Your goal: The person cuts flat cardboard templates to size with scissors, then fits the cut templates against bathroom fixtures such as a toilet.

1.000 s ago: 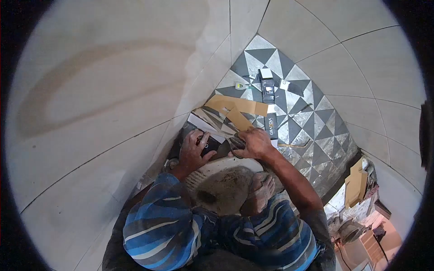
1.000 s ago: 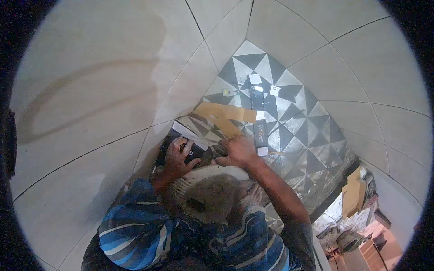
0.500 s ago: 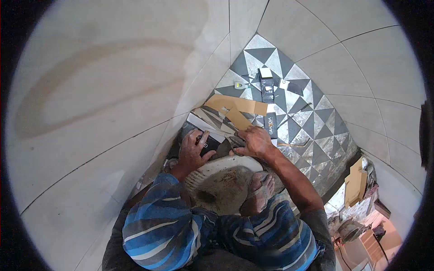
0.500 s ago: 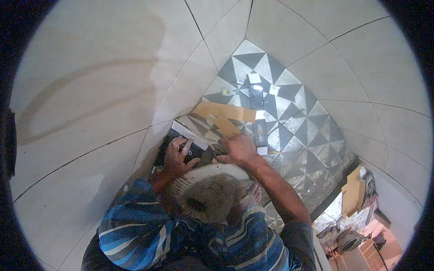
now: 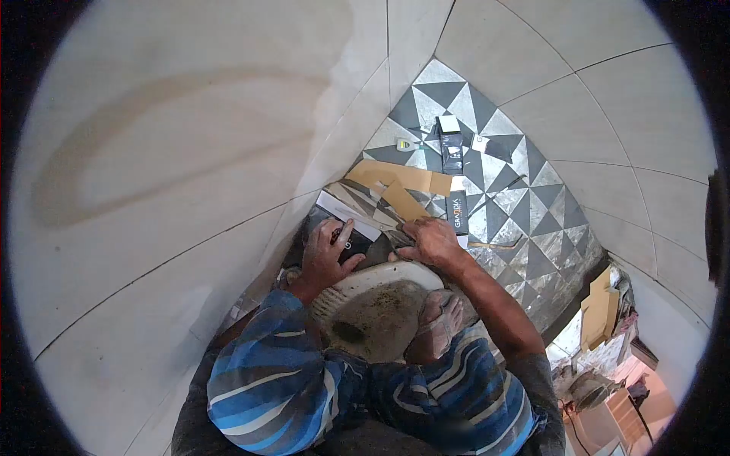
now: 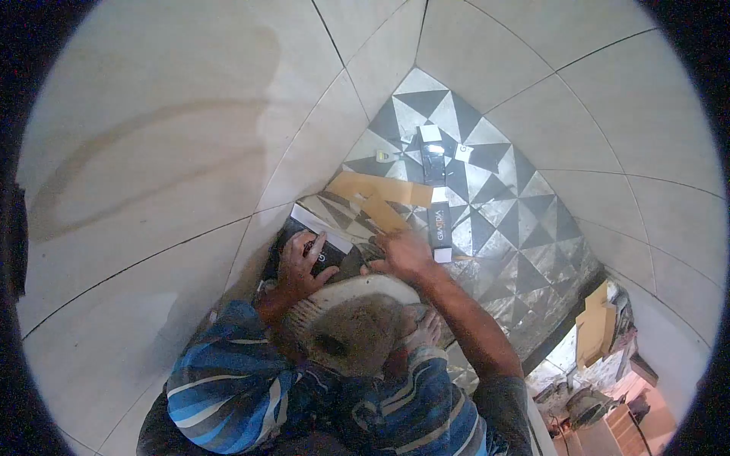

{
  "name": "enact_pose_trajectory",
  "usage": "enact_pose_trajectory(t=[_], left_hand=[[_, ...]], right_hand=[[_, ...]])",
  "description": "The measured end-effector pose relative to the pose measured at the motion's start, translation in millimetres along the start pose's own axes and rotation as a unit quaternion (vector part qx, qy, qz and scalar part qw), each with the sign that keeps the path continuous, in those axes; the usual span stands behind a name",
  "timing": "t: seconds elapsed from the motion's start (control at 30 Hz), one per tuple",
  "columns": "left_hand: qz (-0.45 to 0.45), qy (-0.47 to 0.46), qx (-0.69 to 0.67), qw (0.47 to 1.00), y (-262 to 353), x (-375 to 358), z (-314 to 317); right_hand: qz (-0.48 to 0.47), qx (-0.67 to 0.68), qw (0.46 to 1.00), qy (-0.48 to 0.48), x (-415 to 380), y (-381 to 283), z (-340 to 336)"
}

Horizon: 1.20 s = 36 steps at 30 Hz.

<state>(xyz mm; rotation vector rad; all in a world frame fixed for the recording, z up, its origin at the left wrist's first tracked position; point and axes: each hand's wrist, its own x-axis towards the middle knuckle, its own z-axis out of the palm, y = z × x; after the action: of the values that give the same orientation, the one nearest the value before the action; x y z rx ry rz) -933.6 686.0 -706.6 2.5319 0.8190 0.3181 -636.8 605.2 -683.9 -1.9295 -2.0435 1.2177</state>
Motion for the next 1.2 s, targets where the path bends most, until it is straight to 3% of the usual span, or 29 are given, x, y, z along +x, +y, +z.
enact_pose_trajectory(t=[0.2,0.4,0.6,1.0,1.2], left_hand=[[0.0,-0.006,-0.004,1.0,-1.7,-0.1,1.4],[0.003,-0.011,0.015,1.0,-0.4,-0.1,-1.8],[0.015,-0.003,-0.002,1.0,-3.5,-0.8,1.4],[0.015,0.0,-0.005,1.0,-2.7,0.3,0.3],[0.011,-0.006,0.011,1.0,-2.7,-0.1,0.8]], right_hand=[[0.033,0.004,0.999,-0.038,5.0,-6.3,-5.2],[-0.007,0.016,1.0,0.007,13.2,-3.4,1.6],[0.004,0.002,0.999,-0.036,15.6,-2.0,2.4],[-0.007,-0.01,1.0,0.027,16.4,-4.6,6.8],[-0.005,0.024,1.0,0.004,15.8,-3.9,3.4]])
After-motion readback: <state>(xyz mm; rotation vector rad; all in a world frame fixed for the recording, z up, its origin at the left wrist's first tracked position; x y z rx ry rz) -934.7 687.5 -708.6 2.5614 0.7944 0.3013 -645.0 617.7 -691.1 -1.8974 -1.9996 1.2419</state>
